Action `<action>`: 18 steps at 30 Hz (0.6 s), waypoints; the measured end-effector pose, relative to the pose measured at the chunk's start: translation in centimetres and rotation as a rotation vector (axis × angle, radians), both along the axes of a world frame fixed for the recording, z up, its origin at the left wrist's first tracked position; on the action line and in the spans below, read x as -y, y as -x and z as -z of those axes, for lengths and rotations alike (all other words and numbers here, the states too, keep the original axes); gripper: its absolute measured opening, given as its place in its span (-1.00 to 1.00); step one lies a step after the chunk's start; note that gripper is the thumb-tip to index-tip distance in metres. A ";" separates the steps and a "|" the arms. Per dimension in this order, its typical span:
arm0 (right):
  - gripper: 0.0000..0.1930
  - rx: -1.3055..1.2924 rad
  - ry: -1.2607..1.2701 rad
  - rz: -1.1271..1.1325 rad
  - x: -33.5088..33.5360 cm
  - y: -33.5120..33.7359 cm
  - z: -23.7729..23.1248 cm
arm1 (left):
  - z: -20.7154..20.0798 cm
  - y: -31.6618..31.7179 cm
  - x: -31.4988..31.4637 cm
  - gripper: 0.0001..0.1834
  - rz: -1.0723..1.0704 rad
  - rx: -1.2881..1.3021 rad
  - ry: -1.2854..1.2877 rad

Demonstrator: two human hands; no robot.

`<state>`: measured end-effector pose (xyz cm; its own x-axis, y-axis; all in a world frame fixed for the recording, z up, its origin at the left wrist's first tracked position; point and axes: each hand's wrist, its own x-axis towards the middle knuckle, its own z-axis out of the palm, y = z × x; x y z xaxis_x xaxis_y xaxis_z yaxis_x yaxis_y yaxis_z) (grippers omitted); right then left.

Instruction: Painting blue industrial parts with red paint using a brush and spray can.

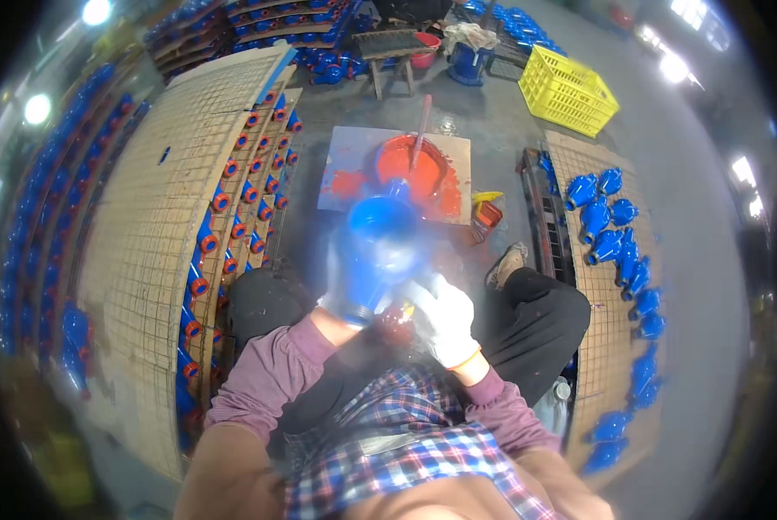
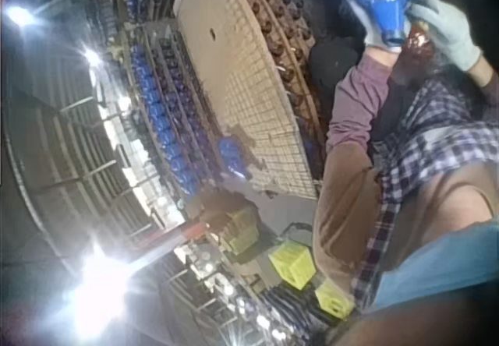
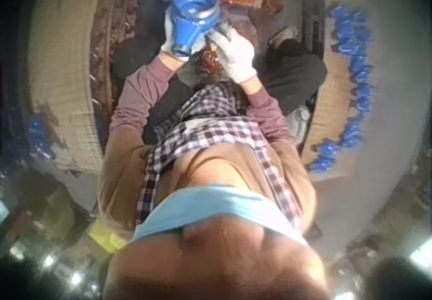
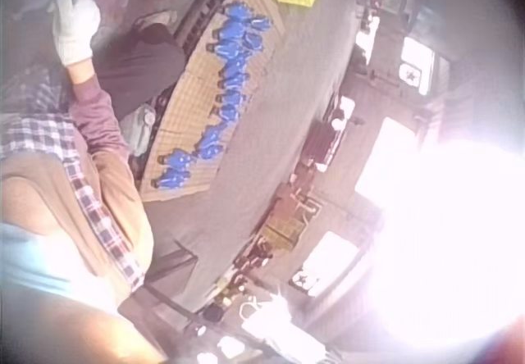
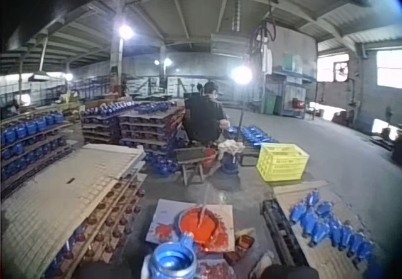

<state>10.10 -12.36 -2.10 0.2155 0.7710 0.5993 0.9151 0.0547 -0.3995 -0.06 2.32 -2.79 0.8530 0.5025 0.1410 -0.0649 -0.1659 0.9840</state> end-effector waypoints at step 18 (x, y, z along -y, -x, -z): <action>-0.81 -0.919 -0.295 0.242 -6.4 -13.5 3.1 | 3.2 3.4 -1.7 -0.12 -0.101 0.060 1.023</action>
<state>23.57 -5.96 -5.16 0.8240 0.4917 0.2814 0.2568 0.1185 -0.9592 -3.50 4.00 -5.99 0.8059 0.4751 -0.3532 -0.1510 0.7419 0.6533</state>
